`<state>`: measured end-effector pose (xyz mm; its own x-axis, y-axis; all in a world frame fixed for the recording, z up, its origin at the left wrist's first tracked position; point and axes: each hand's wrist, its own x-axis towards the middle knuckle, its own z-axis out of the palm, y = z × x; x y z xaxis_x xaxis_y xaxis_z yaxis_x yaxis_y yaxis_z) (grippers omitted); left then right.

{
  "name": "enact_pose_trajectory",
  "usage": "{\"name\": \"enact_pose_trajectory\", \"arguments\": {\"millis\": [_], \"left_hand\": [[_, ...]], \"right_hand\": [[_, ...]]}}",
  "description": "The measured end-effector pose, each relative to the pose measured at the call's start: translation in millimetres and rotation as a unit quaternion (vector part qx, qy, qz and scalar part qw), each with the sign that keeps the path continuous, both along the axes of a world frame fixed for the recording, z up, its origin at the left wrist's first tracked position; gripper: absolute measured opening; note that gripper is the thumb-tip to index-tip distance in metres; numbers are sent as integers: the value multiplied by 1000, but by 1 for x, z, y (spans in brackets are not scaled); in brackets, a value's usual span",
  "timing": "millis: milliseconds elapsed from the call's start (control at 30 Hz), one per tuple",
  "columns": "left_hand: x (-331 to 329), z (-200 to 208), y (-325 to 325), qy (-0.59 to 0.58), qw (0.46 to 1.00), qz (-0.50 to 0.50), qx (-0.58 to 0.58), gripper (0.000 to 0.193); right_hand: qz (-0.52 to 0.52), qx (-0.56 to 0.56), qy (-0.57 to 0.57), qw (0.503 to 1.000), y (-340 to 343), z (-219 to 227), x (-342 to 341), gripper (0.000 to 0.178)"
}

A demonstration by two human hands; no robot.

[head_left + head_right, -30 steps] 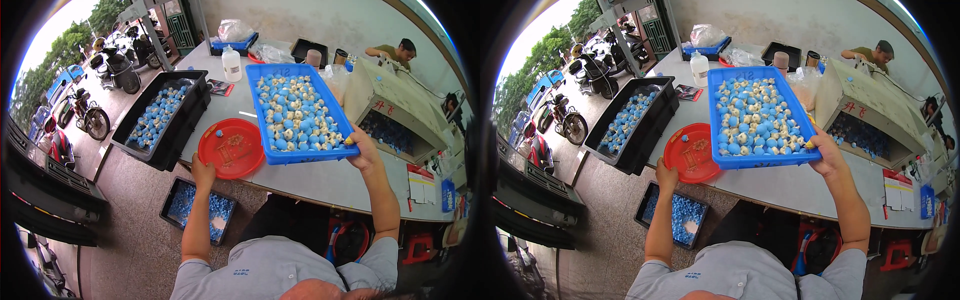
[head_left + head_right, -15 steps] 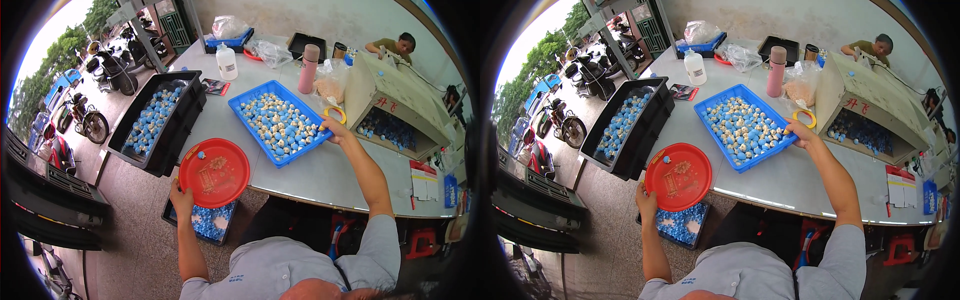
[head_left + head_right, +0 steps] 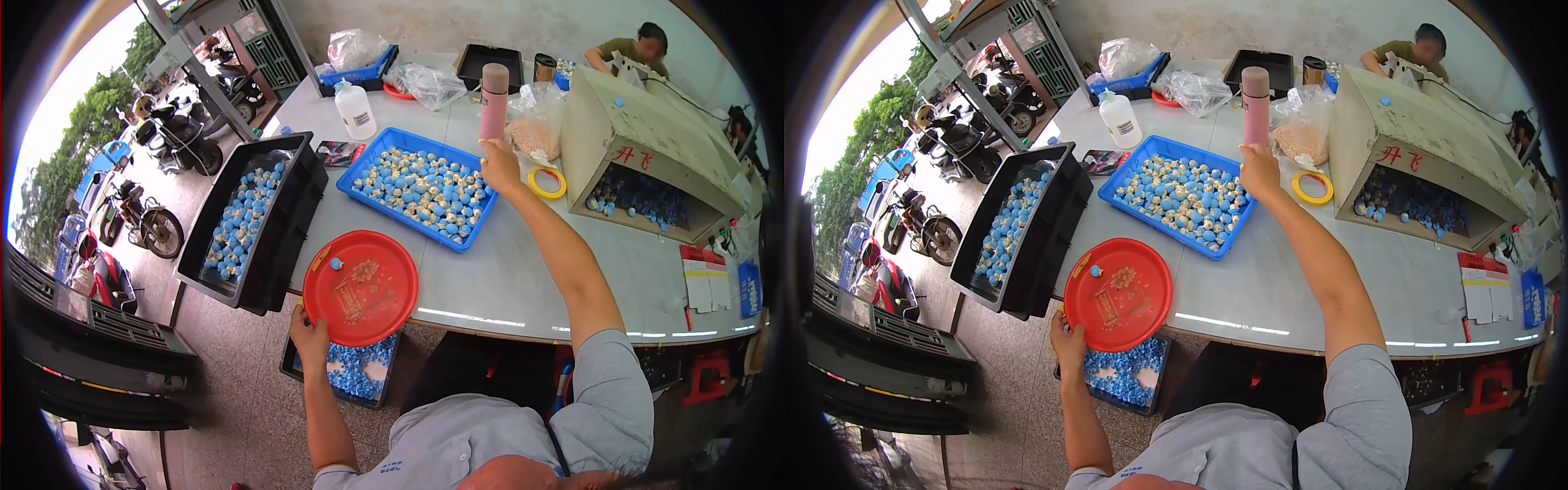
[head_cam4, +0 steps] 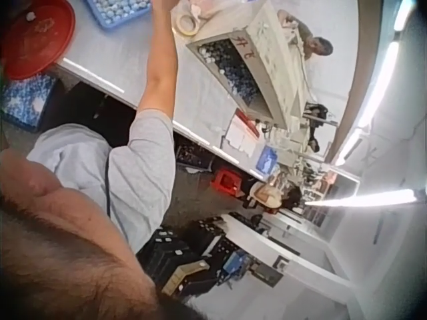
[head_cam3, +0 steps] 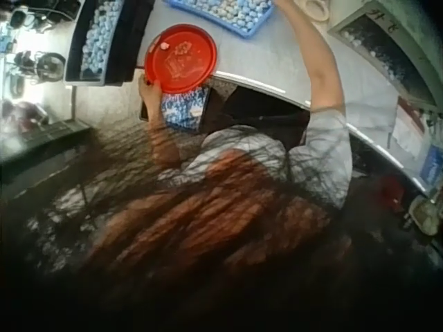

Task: The person receives a tray of components, applies glue to the plastic figurine parts using a squeeze bottle, and presses the pieces together by hand to assemble the figurines.

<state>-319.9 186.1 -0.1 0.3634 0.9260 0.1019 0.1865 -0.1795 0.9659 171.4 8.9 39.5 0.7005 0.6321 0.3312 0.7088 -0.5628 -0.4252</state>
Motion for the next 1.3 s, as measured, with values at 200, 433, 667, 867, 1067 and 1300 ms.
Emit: {"name": "enact_pose_trajectory", "arguments": {"millis": [200, 433, 667, 867, 1067, 1300], "left_hand": [[14, -19, 12, -3, 1000, -27, -2, 53], [37, -9, 10, 41, 998, -55, 2, 54], [37, -16, 8, 41, 998, -40, 11, 55], [63, -5, -11, 16, 995, -92, -41, 53], [83, 7, -26, 17, 991, -103, -79, 51], [96, 6, -33, 61, 983, -155, -71, 51]], "right_hand": [[-46, 120, 137, 982, -27, -23, -154, 89], [-98, 259, 180, 944, 0, -54, -147, 69], [-113, 287, 180, 934, 29, -42, -89, 67], [-96, 275, 158, 944, 22, -47, -52, 64], [-89, 304, 139, 938, 13, -53, -40, 61], [-170, 252, 93, 948, -2, -18, -36, 66]]}}
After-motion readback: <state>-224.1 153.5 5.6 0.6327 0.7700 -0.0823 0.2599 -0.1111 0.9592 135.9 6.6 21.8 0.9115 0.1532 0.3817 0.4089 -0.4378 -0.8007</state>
